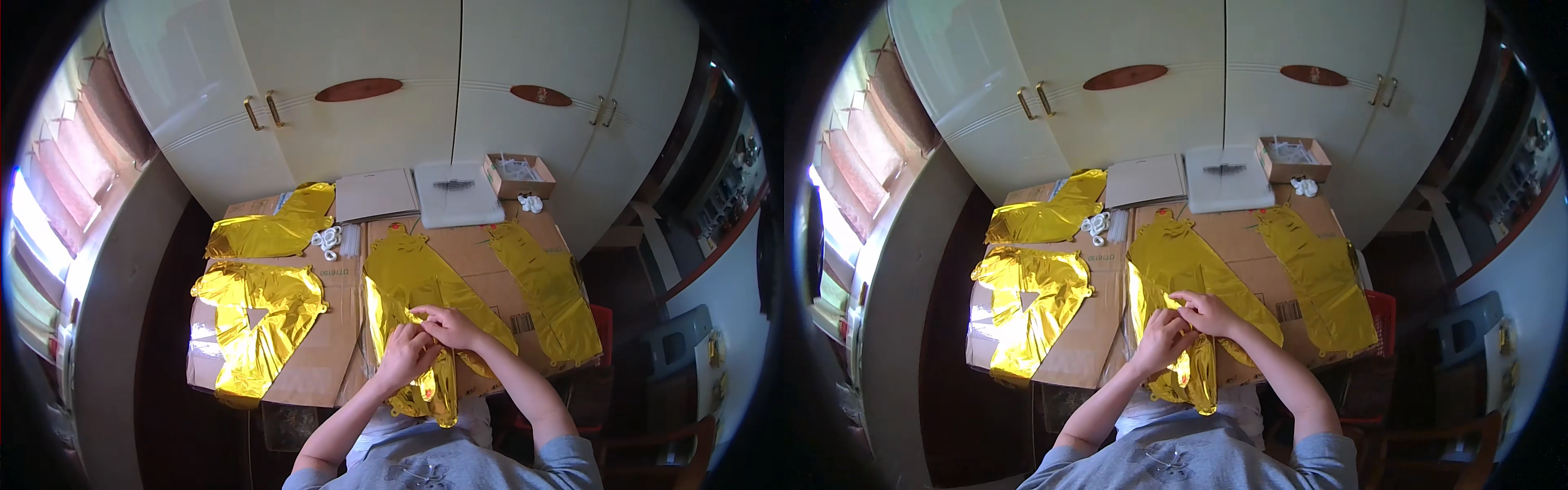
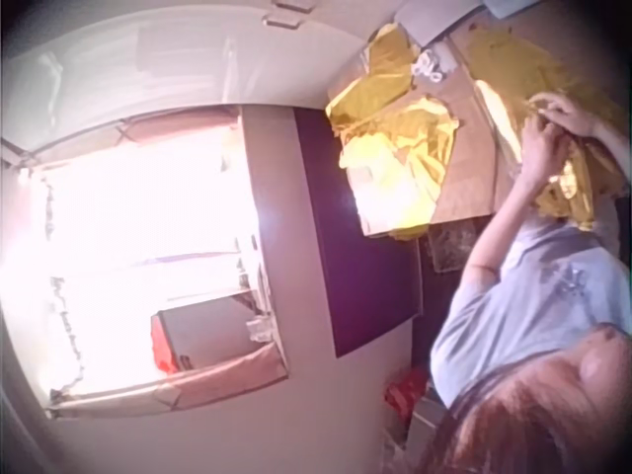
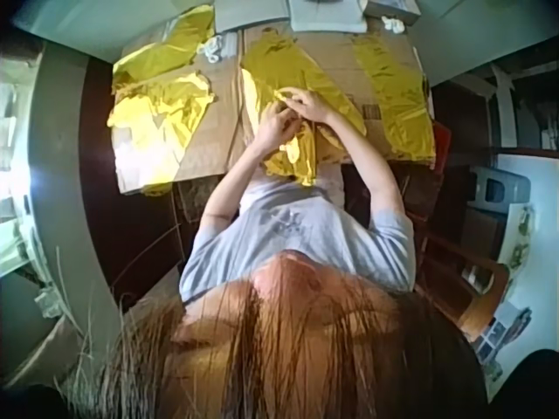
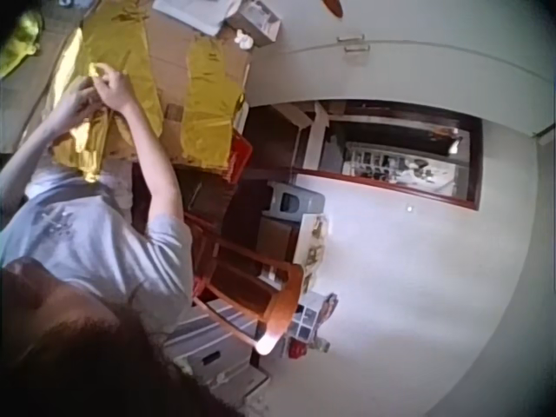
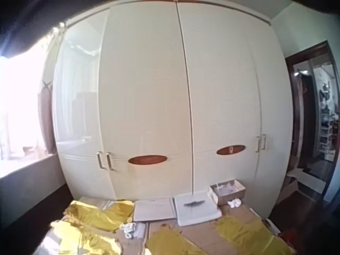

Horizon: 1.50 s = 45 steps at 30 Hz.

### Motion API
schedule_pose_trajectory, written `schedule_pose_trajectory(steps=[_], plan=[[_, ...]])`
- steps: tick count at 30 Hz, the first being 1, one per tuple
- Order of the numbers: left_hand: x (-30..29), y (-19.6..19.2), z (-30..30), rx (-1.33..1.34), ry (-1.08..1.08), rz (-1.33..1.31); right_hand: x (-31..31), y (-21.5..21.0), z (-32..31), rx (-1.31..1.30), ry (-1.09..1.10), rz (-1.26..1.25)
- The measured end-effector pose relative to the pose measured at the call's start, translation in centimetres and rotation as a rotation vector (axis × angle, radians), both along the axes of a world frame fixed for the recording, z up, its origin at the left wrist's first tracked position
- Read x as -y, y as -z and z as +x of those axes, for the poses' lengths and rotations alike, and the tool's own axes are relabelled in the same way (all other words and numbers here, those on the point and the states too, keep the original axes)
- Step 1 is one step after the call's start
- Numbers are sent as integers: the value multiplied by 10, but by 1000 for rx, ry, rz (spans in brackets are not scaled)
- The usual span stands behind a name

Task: Folding and arranging gold-colored foil sheets on a cardboard-covered table.

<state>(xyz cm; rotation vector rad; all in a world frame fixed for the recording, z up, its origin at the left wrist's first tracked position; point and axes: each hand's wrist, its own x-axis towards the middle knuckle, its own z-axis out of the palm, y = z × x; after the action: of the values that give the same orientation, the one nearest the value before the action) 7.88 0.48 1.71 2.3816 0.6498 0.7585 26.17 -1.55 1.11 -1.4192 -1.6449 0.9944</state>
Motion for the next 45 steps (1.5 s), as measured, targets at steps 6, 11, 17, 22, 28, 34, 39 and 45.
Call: schedule_pose_trajectory(steps=[6, 11, 17, 22, 28, 34, 39, 45], plan=[[-20, -24, -25, 69, 13, 57, 16, 4, -3, 289, 71, 316], [-74, 3, -46, -285, -184, 227, 19, 22, -3, 340, 97, 399], [-102, 16, -49, -485, -114, 154, 15, 36, -5, 276, 124, 301], [-110, 20, -52, -482, -79, 169, 14, 34, -6, 345, 89, 366], [-114, 25, -52, -489, -72, 269, 15, 28, -8, 373, 108, 443], [-111, 23, -49, -513, -69, 266, 15, 29, -7, 303, 106, 376], [-125, 27, -49, -456, -125, 253, 14, 34, -5, 386, 80, 395], [-137, 26, -44, -581, -93, 265, 14, 32, -7, 394, 80, 488]])
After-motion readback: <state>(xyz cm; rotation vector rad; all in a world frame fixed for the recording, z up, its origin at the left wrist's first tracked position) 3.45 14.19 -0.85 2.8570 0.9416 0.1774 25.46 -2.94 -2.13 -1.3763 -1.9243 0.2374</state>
